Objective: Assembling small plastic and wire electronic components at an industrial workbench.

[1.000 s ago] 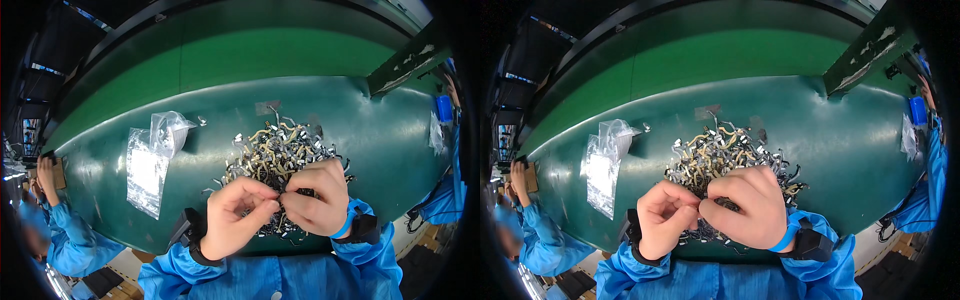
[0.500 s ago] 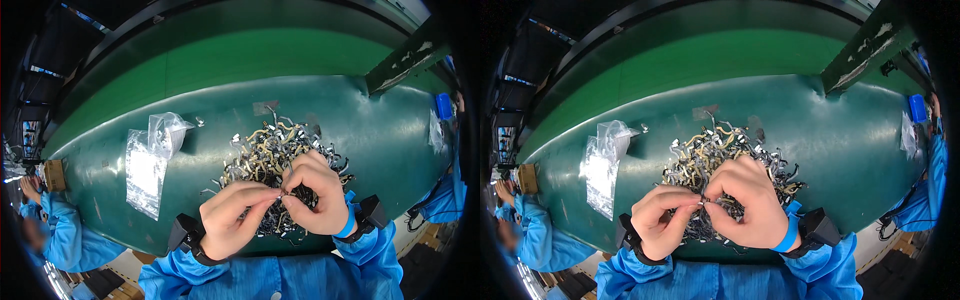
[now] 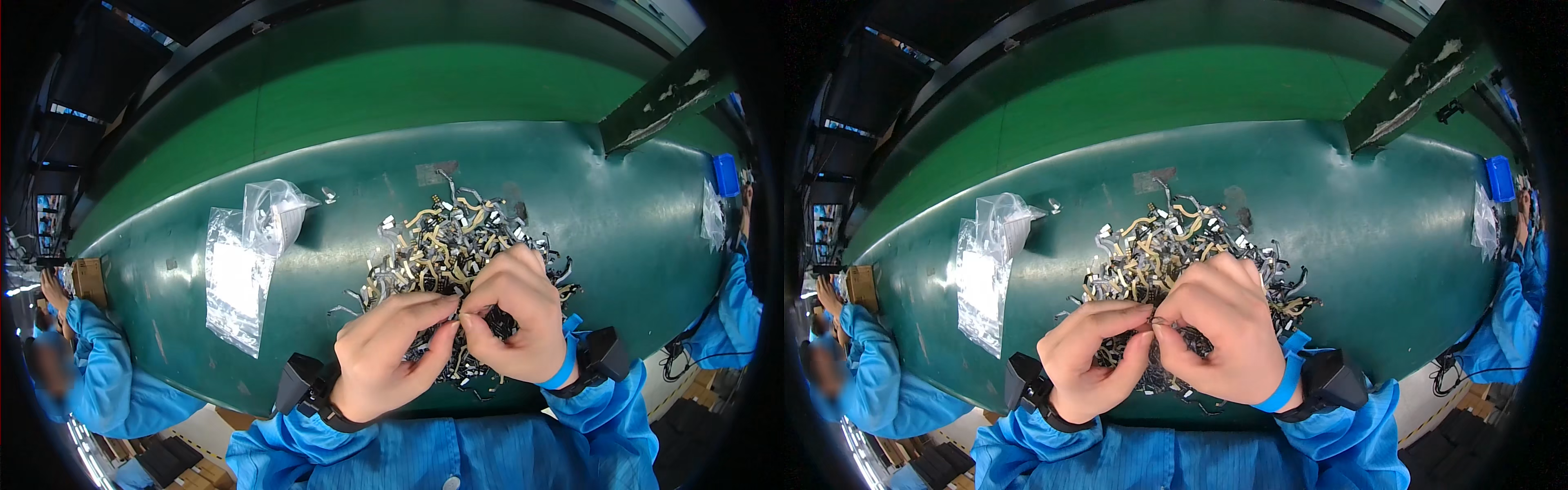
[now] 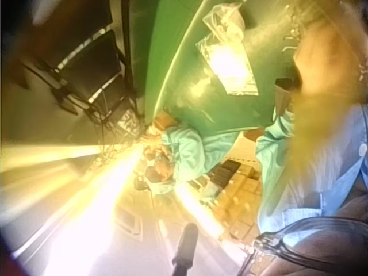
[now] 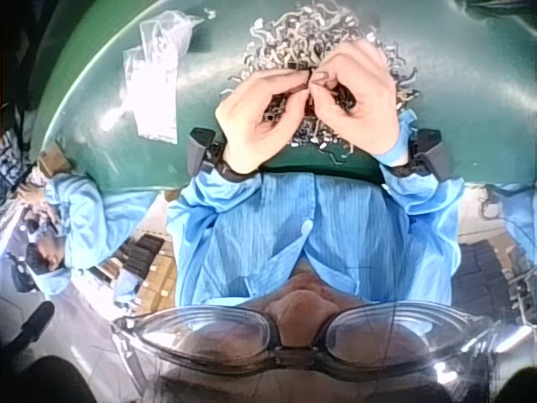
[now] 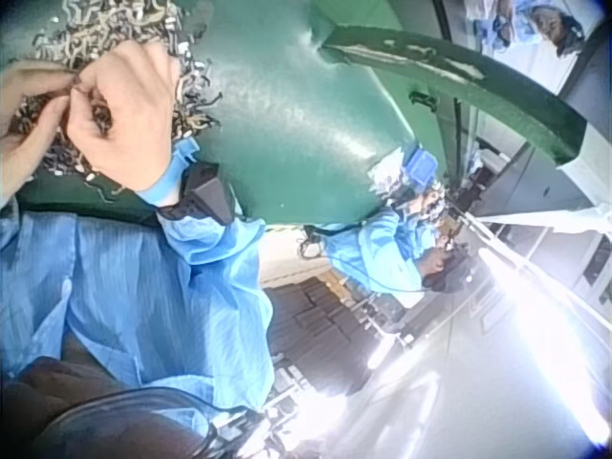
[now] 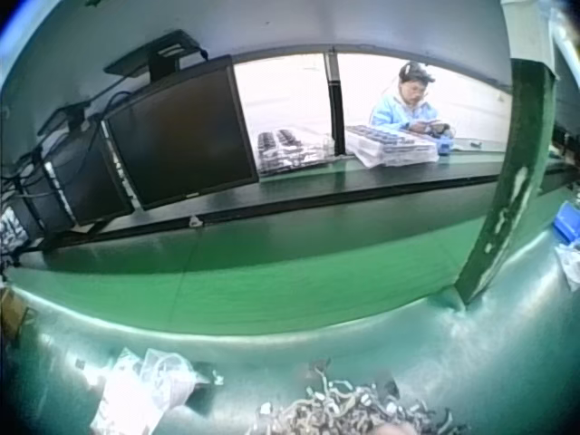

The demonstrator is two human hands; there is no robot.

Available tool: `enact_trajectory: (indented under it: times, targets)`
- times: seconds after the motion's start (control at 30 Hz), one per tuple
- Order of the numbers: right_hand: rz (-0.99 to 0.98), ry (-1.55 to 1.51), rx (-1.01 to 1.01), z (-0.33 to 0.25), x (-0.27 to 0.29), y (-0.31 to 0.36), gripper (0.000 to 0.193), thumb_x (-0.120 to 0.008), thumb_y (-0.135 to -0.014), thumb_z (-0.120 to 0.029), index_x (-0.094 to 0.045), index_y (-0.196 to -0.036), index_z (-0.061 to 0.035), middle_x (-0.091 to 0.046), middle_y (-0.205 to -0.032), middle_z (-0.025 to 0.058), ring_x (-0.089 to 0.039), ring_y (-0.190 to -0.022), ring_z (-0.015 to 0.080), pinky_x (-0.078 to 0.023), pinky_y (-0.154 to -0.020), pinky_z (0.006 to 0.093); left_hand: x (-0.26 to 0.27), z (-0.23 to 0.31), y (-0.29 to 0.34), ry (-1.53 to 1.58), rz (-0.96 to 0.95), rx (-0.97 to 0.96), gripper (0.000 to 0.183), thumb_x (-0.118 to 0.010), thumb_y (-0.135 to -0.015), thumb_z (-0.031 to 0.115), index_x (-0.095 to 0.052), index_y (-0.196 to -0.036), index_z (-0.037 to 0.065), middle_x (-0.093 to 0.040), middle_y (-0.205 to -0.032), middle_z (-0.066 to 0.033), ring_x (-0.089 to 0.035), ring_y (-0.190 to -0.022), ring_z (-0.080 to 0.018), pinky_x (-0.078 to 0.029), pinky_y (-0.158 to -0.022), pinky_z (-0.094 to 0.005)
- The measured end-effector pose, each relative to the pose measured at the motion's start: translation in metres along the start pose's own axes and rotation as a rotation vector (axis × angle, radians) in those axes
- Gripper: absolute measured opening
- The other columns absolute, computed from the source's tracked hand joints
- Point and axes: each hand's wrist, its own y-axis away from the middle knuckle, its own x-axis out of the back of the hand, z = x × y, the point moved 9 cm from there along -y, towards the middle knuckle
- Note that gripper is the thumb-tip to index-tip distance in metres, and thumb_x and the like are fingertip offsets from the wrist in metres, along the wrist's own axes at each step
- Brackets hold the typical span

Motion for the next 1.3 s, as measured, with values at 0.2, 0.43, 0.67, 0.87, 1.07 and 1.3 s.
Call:
enact_trajectory:
  times: [0.2,0.43,0.67,0.87,1.07,1.3]
  targets:
    - [0.011,0.065,0.043,-0.005,-0.002,-0.001,0.017,-0.069,-0.063,-0.003,-0.06,-0.075,-0.0121,-0.054,-0.076,0.0004,-0.048,-0.074,0.0219,-0.033,-0.069,0.0333,0.002,-0.002,0.001,-0.057,0.02,-0.055,0.023,-0.072,-0.068,-0.006,-0.067,-0.09,0.001,-0.066,-0.083,-0.0098,-0.066,-0.068,-0.0209,-0.052,-0.058,-0.0278]
    - [0.081,0.001,0.097,-0.01,0.004,-0.002,0.019,-0.068,-0.061,-0.001,-0.061,-0.075,-0.0116,-0.056,-0.074,0.001,-0.05,-0.071,0.0218,-0.035,-0.069,0.0337,0.032,0.003,-0.005,-0.242,0.151,-0.075,0.02,-0.069,-0.066,-0.007,-0.065,-0.084,0.003,-0.065,-0.081,-0.0079,-0.064,-0.067,-0.0221,-0.051,-0.059,-0.0292]
    - [0.146,0.018,0.042,-0.003,0.011,0.005,0.017,-0.066,-0.064,0.001,-0.06,-0.075,-0.0106,-0.058,-0.074,0.0026,-0.05,-0.071,0.0227,-0.035,-0.07,0.0335,0.122,-0.02,-0.009,-0.636,0.623,-0.009,0.011,-0.065,-0.076,-0.004,-0.064,-0.085,0.003,-0.062,-0.093,-0.0094,-0.058,-0.083,-0.0232,-0.045,-0.075,-0.031]
    - [0.171,0.004,0.041,-0.003,0.013,0.005,0.013,-0.066,-0.067,0.0,-0.06,-0.076,-0.0088,-0.058,-0.074,0.0039,-0.049,-0.071,0.0225,-0.036,-0.071,0.0333,0.128,-0.034,-0.012,-0.822,0.585,0.11,0.003,-0.068,-0.081,0.008,-0.068,-0.083,0.006,-0.06,-0.104,-0.0086,-0.053,-0.099,-0.0261,-0.04,-0.088,-0.0362]
    - [0.173,-0.053,0.035,0.0,0.015,0.004,0.011,-0.065,-0.07,-0.002,-0.058,-0.076,-0.0075,-0.058,-0.074,0.0044,-0.049,-0.069,0.0216,-0.037,-0.068,0.0327,0.129,-0.037,-0.013,-0.901,0.555,0.144,0.006,-0.071,-0.079,0.007,-0.067,-0.084,0.006,-0.057,-0.11,-0.0088,-0.051,-0.104,-0.0271,-0.039,-0.091,-0.0367]
    - [0.144,-0.18,-0.013,0.004,0.017,0.003,0.01,-0.064,-0.072,-0.001,-0.054,-0.074,-0.0051,-0.058,-0.075,0.0063,-0.05,-0.071,0.023,-0.038,-0.07,0.0336,0.114,-0.019,-0.013,-0.703,0.572,-0.058,0.01,-0.068,-0.078,-0.003,-0.064,-0.084,0.003,-0.058,-0.107,-0.0113,-0.056,-0.1,-0.026,-0.043,-0.087,-0.0357]
